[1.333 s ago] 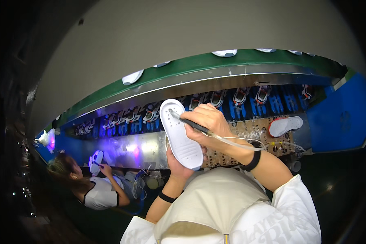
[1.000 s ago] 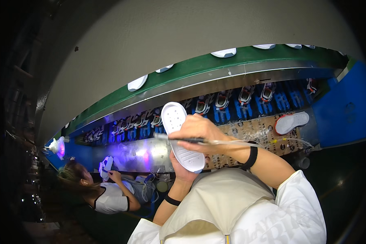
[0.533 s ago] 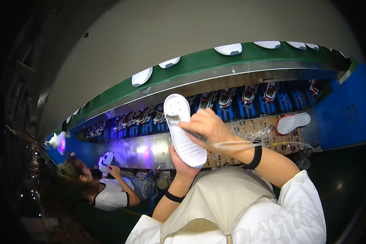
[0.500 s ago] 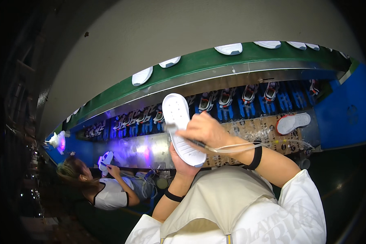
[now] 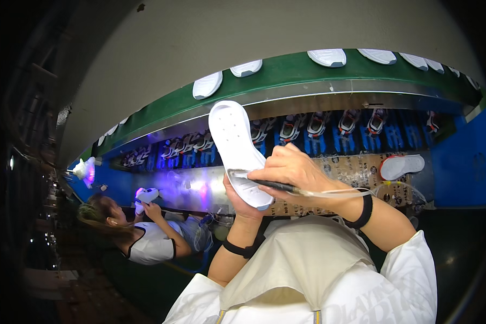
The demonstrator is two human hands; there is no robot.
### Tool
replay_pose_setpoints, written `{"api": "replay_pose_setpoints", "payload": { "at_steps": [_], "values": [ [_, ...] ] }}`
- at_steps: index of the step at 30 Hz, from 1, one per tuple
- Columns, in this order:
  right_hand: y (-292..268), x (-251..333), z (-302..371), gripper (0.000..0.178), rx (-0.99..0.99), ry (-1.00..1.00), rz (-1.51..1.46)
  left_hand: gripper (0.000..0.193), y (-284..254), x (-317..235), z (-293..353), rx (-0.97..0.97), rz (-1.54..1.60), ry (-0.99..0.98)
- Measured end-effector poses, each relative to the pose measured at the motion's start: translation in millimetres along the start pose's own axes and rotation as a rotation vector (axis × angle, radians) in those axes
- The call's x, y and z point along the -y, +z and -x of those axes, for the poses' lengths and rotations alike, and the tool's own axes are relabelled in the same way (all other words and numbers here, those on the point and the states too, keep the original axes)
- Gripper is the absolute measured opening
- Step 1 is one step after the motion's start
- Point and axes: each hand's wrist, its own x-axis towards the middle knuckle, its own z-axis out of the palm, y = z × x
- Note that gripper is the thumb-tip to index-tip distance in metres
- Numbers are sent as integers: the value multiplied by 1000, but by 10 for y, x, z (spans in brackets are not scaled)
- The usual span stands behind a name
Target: The recorder uses a brush to apply glue or sealant to the underside of white shoe soles on a manufacturing line.
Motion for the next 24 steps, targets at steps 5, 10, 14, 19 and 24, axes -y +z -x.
{"api": "replay_pose_setpoints", "payload": {
  "at_steps": [5,10,14,19,24],
  "values": [
    [4,90,-28,35,313,-282,-289,79,205,-106,-54,160,116,-207],
    [-72,108,-38,35,94,-68,-95,81,315,-227,-97,199,75,-152],
    [-151,194,-21,37,356,-295,-316,86,341,-328,-100,247,-10,-202],
    [-155,165,-43,35,298,-161,-184,89,355,-433,-132,318,-93,-201],
    [-255,313,-64,35,318,-88,-332,97,409,-570,-106,325,-316,-172]
  ]
}}
